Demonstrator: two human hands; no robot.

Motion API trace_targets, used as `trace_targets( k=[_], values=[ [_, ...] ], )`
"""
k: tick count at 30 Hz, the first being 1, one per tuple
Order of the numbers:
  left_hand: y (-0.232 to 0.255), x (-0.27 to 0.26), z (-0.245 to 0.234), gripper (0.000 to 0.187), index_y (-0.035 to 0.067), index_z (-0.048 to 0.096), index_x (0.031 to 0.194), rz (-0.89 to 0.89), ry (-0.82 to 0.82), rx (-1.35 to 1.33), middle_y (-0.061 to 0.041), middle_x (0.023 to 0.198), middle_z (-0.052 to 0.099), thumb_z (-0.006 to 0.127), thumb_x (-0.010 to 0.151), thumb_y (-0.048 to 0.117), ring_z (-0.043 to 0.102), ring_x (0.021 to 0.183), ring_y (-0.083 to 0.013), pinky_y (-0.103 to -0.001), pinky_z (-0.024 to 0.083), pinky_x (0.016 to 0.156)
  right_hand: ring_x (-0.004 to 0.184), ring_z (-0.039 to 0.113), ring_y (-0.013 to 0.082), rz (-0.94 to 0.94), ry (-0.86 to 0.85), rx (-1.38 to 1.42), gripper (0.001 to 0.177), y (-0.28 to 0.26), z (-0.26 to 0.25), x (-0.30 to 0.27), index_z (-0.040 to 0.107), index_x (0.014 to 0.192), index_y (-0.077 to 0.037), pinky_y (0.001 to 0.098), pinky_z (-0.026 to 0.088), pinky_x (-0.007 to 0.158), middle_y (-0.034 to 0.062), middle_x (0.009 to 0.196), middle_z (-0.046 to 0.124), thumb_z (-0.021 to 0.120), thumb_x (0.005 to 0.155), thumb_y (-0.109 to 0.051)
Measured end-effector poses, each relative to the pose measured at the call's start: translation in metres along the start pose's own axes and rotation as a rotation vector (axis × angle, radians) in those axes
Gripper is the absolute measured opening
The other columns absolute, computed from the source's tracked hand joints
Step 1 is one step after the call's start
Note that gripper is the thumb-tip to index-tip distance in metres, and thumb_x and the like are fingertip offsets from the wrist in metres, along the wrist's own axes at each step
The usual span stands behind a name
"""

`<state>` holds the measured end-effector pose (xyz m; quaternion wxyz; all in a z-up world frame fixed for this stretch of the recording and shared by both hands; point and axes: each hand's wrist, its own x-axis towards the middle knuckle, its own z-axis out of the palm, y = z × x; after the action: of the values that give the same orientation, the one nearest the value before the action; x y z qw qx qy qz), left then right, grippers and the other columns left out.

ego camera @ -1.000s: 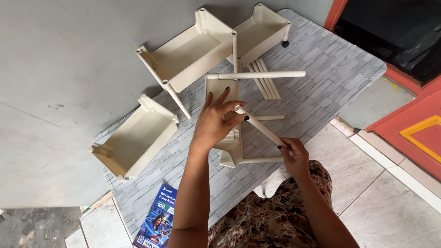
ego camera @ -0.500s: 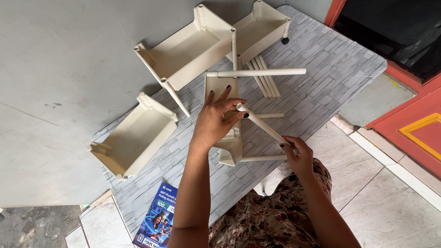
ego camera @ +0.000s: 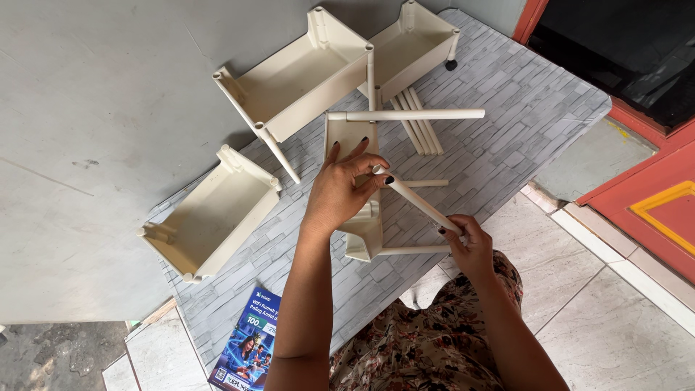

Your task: The person assembles a small plastic storage unit by inserting cylindrical legs into the corners of a rectangular tray. They repeat this process for multiple trays, stacking them to form a multi-tiered unit.

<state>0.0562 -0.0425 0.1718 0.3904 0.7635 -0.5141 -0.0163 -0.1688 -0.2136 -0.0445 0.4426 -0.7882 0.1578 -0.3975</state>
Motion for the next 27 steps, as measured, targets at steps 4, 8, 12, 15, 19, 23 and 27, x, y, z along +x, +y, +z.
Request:
trace_targets(
  k=[4, 8, 12, 15, 19, 23, 27],
  values=[
    [-0.001, 0.002, 0.001, 0.019, 0.022, 0.076, 0.1, -0.008, -0.023, 0.017, 0.003, 0.086, 0.081, 0.079, 0.084, 0.032, 0.06, 0.131, -0.0175, -0.056, 0.019, 0.124, 0.087, 0.07, 0.0111, 0.028, 0.004, 0.003, 0.02, 0.003, -0.003, 0.001, 0.065, 0.117, -0.004, 0.0263, 0.058, 0.075, 0.0054, 0.098, 0.074, 0.067, 0.1, -0.015],
    [-0.001, 0.002, 0.002, 0.019, 0.022, 0.077, 0.098, 0.017, -0.013, 0.01, 0.004, 0.086, 0.082, 0.079, 0.082, 0.032, 0.065, 0.125, -0.0164, -0.058, 0.021, 0.123, 0.088, 0.071, 0.0112, 0.079, -0.014, 0.022, 0.022, 0.004, -0.005, 0.002, 0.065, 0.118, -0.003, 0.0264, 0.059, 0.077, 0.0058, 0.099, 0.074, 0.064, 0.1, -0.015],
    [0.0, 0.002, 0.002, 0.018, 0.022, 0.077, 0.1, 0.003, -0.027, 0.012, 0.002, 0.08, 0.08, 0.079, 0.084, 0.032, 0.066, 0.123, -0.0152, -0.057, 0.021, 0.124, 0.086, 0.071, 0.0124, 0.05, -0.031, 0.0, 0.02, 0.005, -0.006, 0.004, 0.064, 0.117, -0.002, 0.0266, 0.059, 0.075, 0.0062, 0.1, 0.069, 0.063, 0.101, -0.016],
    [-0.001, 0.002, 0.002, 0.018, 0.022, 0.077, 0.1, -0.003, -0.031, 0.009, 0.003, 0.079, 0.08, 0.078, 0.085, 0.032, 0.067, 0.122, -0.0149, -0.057, 0.02, 0.124, 0.082, 0.069, 0.0118, 0.014, -0.05, -0.01, 0.021, 0.008, -0.007, 0.004, 0.065, 0.116, -0.002, 0.0261, 0.058, 0.072, 0.0061, 0.102, 0.065, 0.06, 0.103, -0.017],
    [-0.002, 0.001, 0.003, 0.018, 0.022, 0.077, 0.1, 0.02, -0.009, -0.013, 0.004, 0.083, 0.081, 0.076, 0.085, 0.033, 0.065, 0.124, -0.0162, -0.058, 0.02, 0.124, 0.069, 0.057, 0.0098, 0.085, -0.111, 0.04, 0.027, 0.015, -0.007, 0.001, 0.065, 0.117, -0.002, 0.0254, 0.049, 0.062, 0.0031, 0.085, 0.061, 0.051, 0.107, -0.023],
    [-0.002, 0.003, 0.005, 0.015, 0.023, 0.078, 0.1, -0.002, -0.007, -0.026, 0.006, 0.074, 0.08, 0.071, 0.089, 0.031, 0.062, 0.129, -0.0173, -0.058, 0.019, 0.124, 0.064, 0.05, 0.0089, 0.231, -0.164, 0.191, 0.037, 0.023, -0.007, -0.003, 0.064, 0.119, -0.001, 0.0248, 0.045, 0.06, 0.0002, 0.073, 0.055, 0.04, 0.11, -0.028],
    [0.0, 0.001, 0.003, 0.013, 0.022, 0.077, 0.099, -0.001, -0.007, -0.022, 0.008, 0.075, 0.08, 0.068, 0.093, 0.03, 0.06, 0.131, -0.0161, -0.055, 0.019, 0.125, 0.063, 0.042, 0.0097, 0.254, -0.183, 0.352, 0.047, 0.03, -0.013, -0.007, 0.067, 0.111, 0.0, 0.0251, 0.041, 0.062, -0.0021, 0.068, 0.041, 0.032, 0.115, -0.031]
  ],
)
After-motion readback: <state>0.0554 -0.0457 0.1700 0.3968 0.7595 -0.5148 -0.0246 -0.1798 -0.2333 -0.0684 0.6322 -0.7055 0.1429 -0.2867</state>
